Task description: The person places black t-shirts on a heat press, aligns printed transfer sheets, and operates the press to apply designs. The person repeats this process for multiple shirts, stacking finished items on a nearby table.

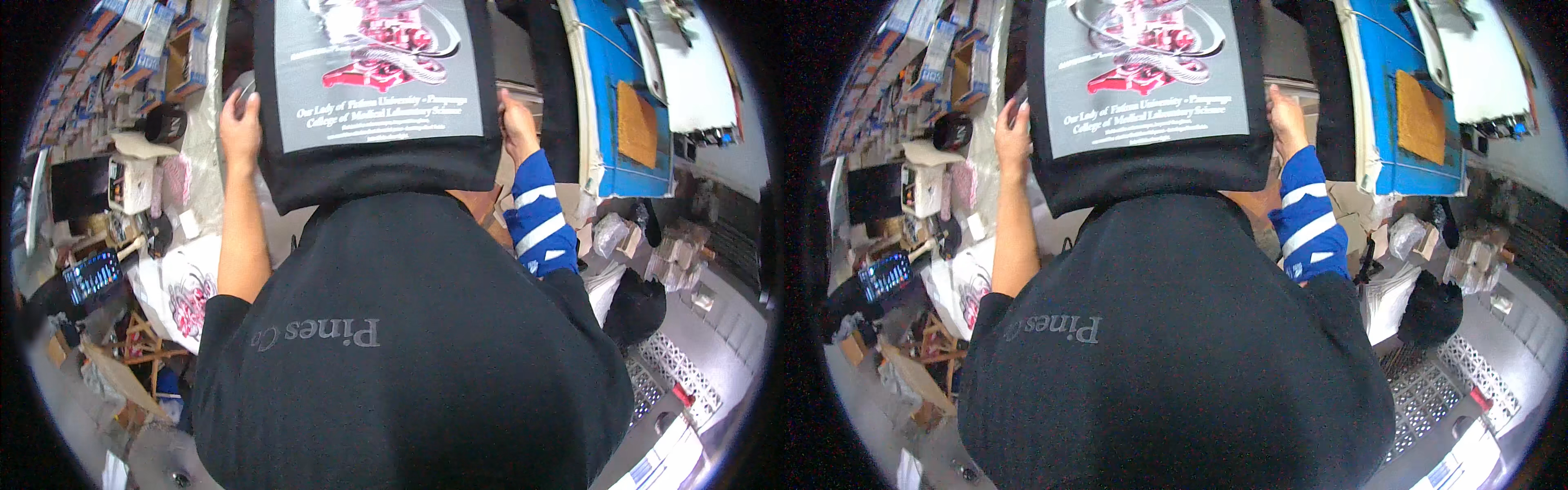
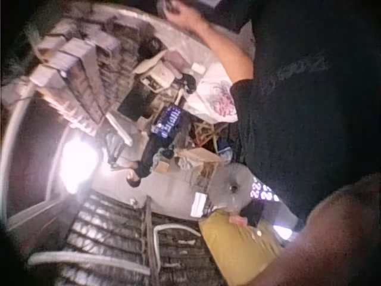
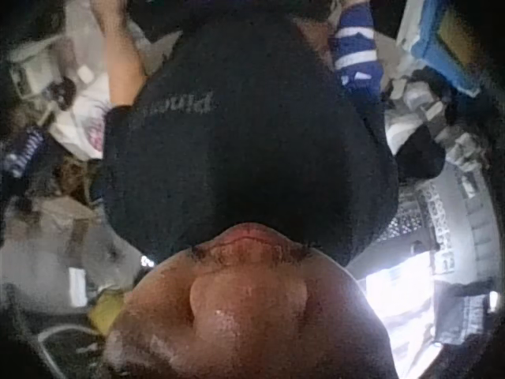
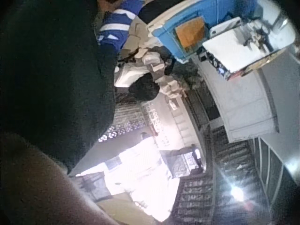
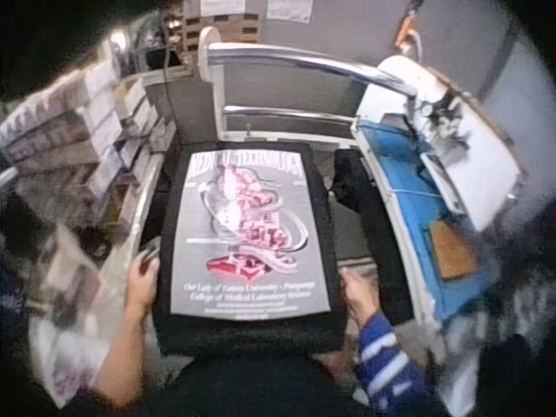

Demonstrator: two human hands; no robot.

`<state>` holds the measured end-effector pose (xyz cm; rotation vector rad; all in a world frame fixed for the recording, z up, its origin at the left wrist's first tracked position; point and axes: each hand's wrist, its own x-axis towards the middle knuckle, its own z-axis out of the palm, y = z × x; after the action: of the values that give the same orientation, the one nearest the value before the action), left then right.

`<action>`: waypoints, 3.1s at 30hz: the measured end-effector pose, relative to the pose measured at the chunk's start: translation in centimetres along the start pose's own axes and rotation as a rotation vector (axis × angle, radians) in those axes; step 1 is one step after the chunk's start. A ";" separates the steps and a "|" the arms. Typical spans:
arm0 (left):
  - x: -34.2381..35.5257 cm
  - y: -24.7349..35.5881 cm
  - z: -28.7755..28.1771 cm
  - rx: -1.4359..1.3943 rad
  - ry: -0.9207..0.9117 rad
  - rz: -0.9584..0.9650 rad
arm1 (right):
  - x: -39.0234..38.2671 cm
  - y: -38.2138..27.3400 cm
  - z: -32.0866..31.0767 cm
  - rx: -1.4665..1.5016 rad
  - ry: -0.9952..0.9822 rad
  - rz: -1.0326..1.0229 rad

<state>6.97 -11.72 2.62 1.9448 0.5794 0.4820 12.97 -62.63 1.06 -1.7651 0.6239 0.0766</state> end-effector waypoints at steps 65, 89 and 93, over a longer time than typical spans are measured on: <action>31.1 1.4 9.9 -0.581 -0.060 -0.440 | 27.8 -20.0 12.4 0.375 -0.221 0.011; 0.5 5.9 2.8 0.268 -0.144 0.577 | -3.5 -9.1 5.9 -0.715 -0.083 -1.044; 0.4 5.8 2.7 0.267 -0.135 0.584 | -3.6 -9.1 5.9 -0.708 -0.088 -1.043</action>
<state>9.93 -15.63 6.79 2.3818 -0.0286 0.6499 15.53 -54.48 8.71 -2.5486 -0.5123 -0.3863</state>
